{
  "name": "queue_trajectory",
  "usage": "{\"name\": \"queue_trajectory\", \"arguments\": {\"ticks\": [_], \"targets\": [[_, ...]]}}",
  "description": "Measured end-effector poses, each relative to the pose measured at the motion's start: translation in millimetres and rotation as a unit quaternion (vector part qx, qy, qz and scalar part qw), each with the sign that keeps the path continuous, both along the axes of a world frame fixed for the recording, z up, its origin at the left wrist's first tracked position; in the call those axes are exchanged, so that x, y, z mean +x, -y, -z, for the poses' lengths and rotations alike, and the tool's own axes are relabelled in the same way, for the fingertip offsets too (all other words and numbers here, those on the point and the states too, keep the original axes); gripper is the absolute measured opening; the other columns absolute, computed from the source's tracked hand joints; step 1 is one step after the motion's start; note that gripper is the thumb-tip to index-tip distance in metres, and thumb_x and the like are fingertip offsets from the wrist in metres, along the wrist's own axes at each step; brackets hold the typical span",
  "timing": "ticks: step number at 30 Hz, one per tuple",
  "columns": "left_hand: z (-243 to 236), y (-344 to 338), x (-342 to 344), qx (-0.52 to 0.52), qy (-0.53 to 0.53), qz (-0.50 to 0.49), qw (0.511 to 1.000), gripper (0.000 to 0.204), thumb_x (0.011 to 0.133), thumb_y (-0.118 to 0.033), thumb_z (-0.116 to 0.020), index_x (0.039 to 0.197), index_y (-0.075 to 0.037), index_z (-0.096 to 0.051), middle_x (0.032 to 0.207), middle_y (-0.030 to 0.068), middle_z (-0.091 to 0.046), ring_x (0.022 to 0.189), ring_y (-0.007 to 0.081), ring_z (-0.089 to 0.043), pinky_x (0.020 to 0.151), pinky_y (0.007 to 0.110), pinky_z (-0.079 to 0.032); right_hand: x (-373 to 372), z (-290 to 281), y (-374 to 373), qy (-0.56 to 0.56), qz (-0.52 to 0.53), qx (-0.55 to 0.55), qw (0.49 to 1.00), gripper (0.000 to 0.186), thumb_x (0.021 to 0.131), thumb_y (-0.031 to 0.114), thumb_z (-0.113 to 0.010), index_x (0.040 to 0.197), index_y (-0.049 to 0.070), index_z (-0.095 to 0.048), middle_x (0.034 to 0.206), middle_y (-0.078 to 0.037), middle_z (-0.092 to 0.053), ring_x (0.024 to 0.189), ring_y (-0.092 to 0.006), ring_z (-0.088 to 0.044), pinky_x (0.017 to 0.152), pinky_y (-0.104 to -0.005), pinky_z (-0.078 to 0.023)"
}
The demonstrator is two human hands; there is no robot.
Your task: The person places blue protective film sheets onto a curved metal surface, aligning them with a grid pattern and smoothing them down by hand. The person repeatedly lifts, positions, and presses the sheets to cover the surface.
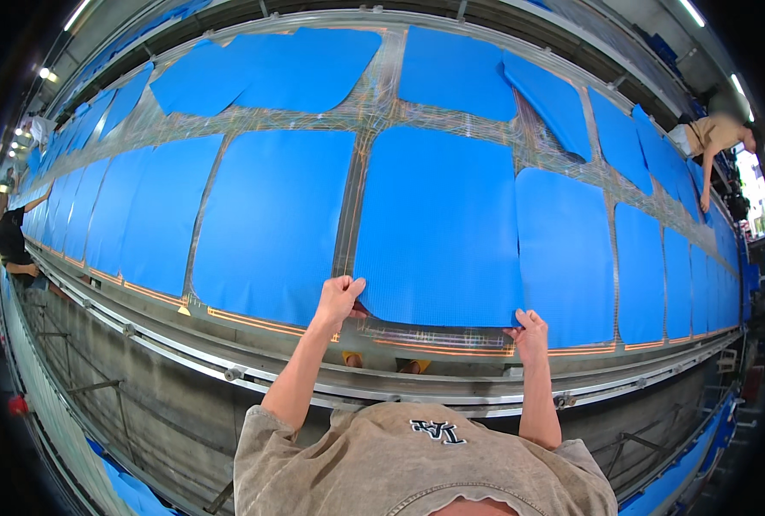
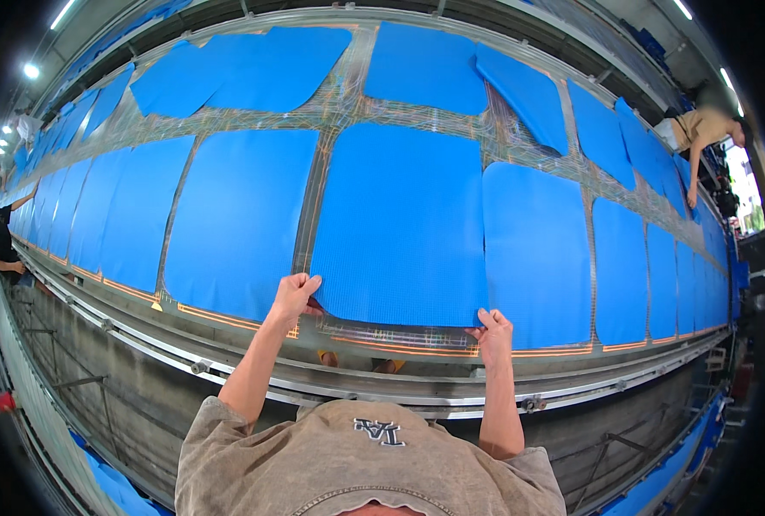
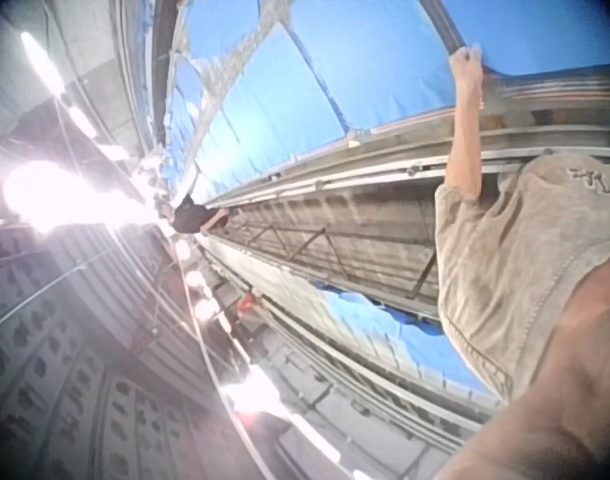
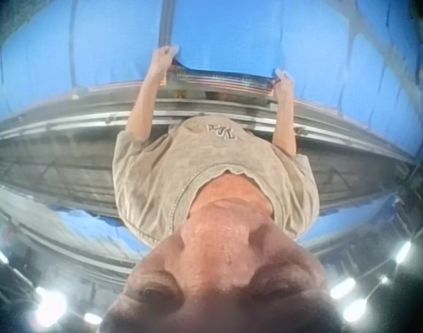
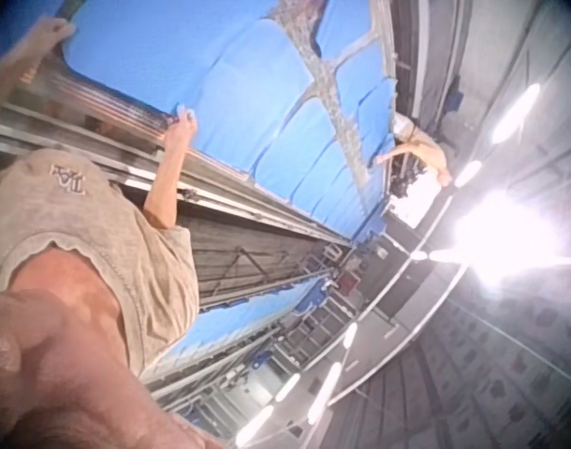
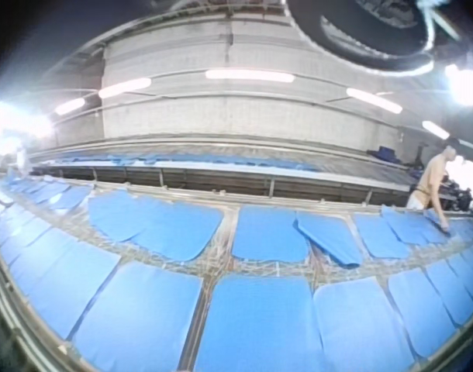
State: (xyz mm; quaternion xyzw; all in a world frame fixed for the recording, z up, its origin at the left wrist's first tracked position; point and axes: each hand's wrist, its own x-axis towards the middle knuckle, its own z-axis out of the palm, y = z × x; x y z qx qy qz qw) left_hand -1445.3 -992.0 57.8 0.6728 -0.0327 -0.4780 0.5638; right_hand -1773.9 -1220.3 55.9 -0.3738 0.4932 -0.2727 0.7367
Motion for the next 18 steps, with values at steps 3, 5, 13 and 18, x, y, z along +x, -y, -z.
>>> {"name": "queue_trajectory", "arguments": {"ticks": [3,5,13,18], "targets": [[5,-7,-6,0.011,-0.006,0.012,1.000,0.026,0.093,-0.022,-0.058,0.072,-0.007,-0.049,0.069,0.0054,-0.059,0.060,0.0159,-0.062,0.051,0.031,-0.055,-4,-4,-6,-0.014,-0.011,-0.001,1.000,0.029,0.088,0.009,-0.062,0.063,0.011,-0.046,0.064,-0.001,-0.053,0.058,-0.0125,-0.057,0.057,-0.0323,-0.056],[7,-8,-12,0.015,-0.002,-0.013,1.000,0.027,0.092,-0.020,-0.058,0.071,-0.005,-0.050,0.065,0.0052,-0.057,0.054,0.0150,-0.060,0.047,0.029,-0.054,-9,-1,-6,-0.026,-0.018,0.002,0.999,0.025,0.088,0.009,-0.062,0.066,0.009,-0.050,0.066,-0.004,-0.057,0.060,-0.0141,-0.061,0.055,-0.0311,-0.056],[0,-11,-21,0.060,0.010,0.000,0.998,0.022,0.091,-0.013,-0.058,0.072,-0.002,-0.053,0.067,0.0095,-0.061,0.056,0.0199,-0.066,0.044,0.025,-0.051,-5,-1,-2,-0.168,-0.038,-0.004,0.985,0.014,0.087,0.013,-0.064,0.080,0.003,-0.056,0.067,-0.008,-0.060,0.056,-0.0213,-0.065,0.046,-0.0291,-0.054],[-3,-15,-16,0.081,0.013,-0.020,0.996,0.018,0.091,-0.013,-0.058,0.079,0.001,-0.057,0.068,0.0093,-0.062,0.056,0.0187,-0.066,0.044,0.025,-0.050,0,-10,-9,-0.187,-0.063,-0.002,0.980,0.014,0.086,0.012,-0.064,0.077,0.003,-0.057,0.067,-0.007,-0.060,0.053,-0.0198,-0.064,0.045,-0.0281,-0.053]]}}
